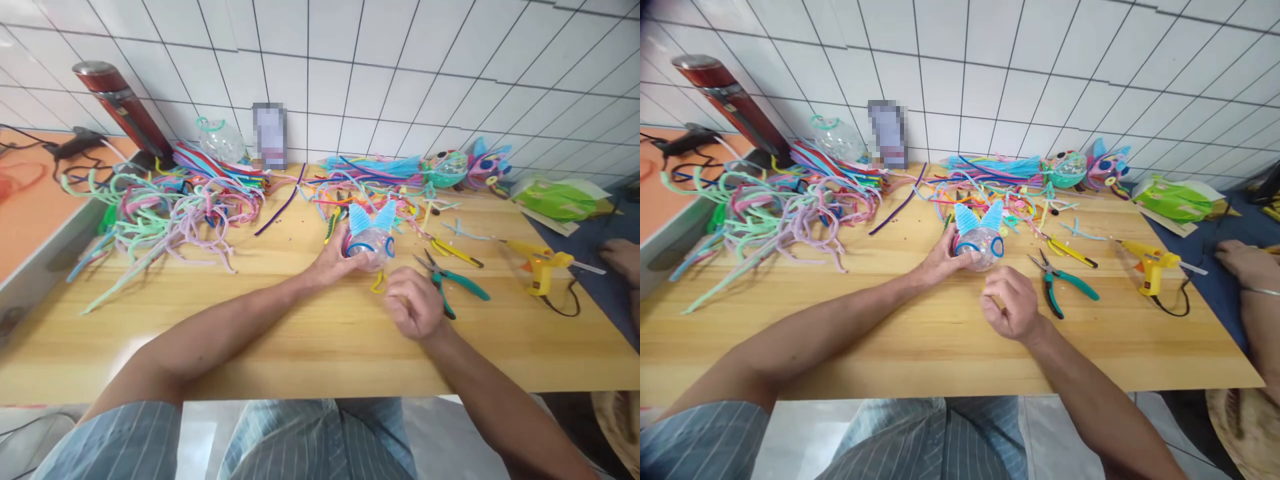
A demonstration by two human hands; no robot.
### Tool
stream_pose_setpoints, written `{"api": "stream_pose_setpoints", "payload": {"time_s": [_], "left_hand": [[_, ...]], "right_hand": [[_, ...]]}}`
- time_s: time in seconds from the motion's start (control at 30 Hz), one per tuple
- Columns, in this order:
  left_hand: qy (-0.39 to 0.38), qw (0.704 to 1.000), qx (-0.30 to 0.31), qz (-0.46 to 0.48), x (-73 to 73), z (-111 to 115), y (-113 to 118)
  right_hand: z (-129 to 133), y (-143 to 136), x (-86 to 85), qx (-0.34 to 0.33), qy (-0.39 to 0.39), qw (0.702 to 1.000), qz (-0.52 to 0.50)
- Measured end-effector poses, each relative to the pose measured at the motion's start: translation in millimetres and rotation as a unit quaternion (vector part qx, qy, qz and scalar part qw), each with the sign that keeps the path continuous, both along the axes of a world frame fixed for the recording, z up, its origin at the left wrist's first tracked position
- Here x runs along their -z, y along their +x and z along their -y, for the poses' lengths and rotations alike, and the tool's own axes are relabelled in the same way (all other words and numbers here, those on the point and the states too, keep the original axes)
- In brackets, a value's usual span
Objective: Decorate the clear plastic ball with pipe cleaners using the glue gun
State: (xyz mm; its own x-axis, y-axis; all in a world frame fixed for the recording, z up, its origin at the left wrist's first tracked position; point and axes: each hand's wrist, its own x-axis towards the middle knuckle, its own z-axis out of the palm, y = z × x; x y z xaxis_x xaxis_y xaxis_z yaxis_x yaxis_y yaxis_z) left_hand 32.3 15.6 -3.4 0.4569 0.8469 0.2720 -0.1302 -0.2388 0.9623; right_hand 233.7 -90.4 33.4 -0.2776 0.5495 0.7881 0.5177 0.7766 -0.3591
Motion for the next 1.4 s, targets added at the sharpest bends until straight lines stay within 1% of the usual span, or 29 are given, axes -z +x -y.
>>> {"api": "stream_pose_setpoints", "payload": {"time_s": [0.03, 0.1, 0.2, 0.27, 0.37, 0.4, 0.43, 0.47, 0.53, 0.6, 0.7, 0.8, 0.83, 0.9, 0.97, 1.0, 1.07, 1.13, 1.17, 1.27, 1.4], "left_hand": [[-0.005, 1.000, 0.007, 0.002, -0.3, -1, 0], [-0.017, 1.000, 0.017, 0.000, -0.8, -4, -2], [-0.023, 1.000, 0.014, -0.016, -1.7, -6, -5], [-0.016, 1.000, 0.004, -0.026, -2.8, -6, -7], [-0.005, 0.999, -0.001, -0.032, -4.6, -4, -8], [-0.002, 0.999, 0.000, -0.032, -5.1, -4, -8], [0.000, 1.000, 0.000, -0.031, -5.5, -3, -7], [0.003, 1.000, 0.000, -0.028, -5.8, -2, -7], [0.004, 1.000, 0.000, -0.025, -6.0, -1, -6], [0.002, 1.000, 0.000, -0.026, -5.7, -1, -6], [0.001, 1.000, -0.001, -0.030, -5.4, -1, -6], [0.001, 0.999, -0.005, -0.038, -6.5, 1, -6], [0.000, 0.999, -0.007, -0.041, -7.1, 1, -7], [-0.003, 0.999, -0.010, -0.045, -8.1, 2, -7], [-0.003, 0.999, -0.010, -0.048, -8.0, 2, -7], [-0.002, 0.999, -0.009, -0.047, -7.4, 2, -6], [0.000, 0.999, -0.007, -0.041, -5.5, 1, -5], [0.001, 1.000, -0.004, -0.026, -3.2, -1, -3], [0.003, 1.000, -0.004, -0.019, -2.1, -1, -2], [0.011, 1.000, -0.004, -0.005, 0.5, -3, 0], [0.010, 1.000, -0.014, -0.003, 4.2, -5, 2]], "right_hand": [[0, 2, -0.2, -0.003, -0.015, 0.999, -0.048], [-5, 8, -0.7, 0.025, -0.053, 0.987, -0.149], [-24, 20, 0.1, 0.067, -0.163, 0.946, -0.272], [-36, 23, 3.4, 0.084, -0.220, 0.925, -0.298], [-43, 18, 10.7, 0.123, -0.256, 0.927, -0.245], [-43, 15, 12.6, 0.137, -0.255, 0.932, -0.219], [-42, 12, 13.8, 0.151, -0.236, 0.941, -0.189], [-40, 9, 14.2, 0.165, -0.202, 0.952, -0.158], [-35, 6, 13.2, 0.189, -0.109, 0.972, -0.092], [-30, 5, 10.9, 0.200, -0.034, 0.979, -0.028], [-28, 5, 7.6, 0.204, 0.012, 0.978, 0.041], [-25, 2, 4.8, 0.183, 0.021, 0.978, 0.093], [-23, 1, 4.0, 0.162, 0.022, 0.981, 0.108], [-17, -2, 2.9, 0.101, 0.022, 0.987, 0.124], [-11, -3, 3.1, 0.041, 0.009, 0.994, 0.100], [-9, -3, 3.6, 0.029, -0.001, 0.997, 0.069], [-7, 0, 4.8, 0.047, -0.019, 0.999, 0.001], [-11, 5, 5.7, 0.097, -0.026, 0.994, -0.045], [-15, 7, 6.1, 0.122, -0.027, 0.991, -0.048], [-27, 10, 8.0, 0.178, -0.034, 0.983, -0.009], [-34, 10, 10.8, 0.210, -0.018, 0.975, 0.066]]}}
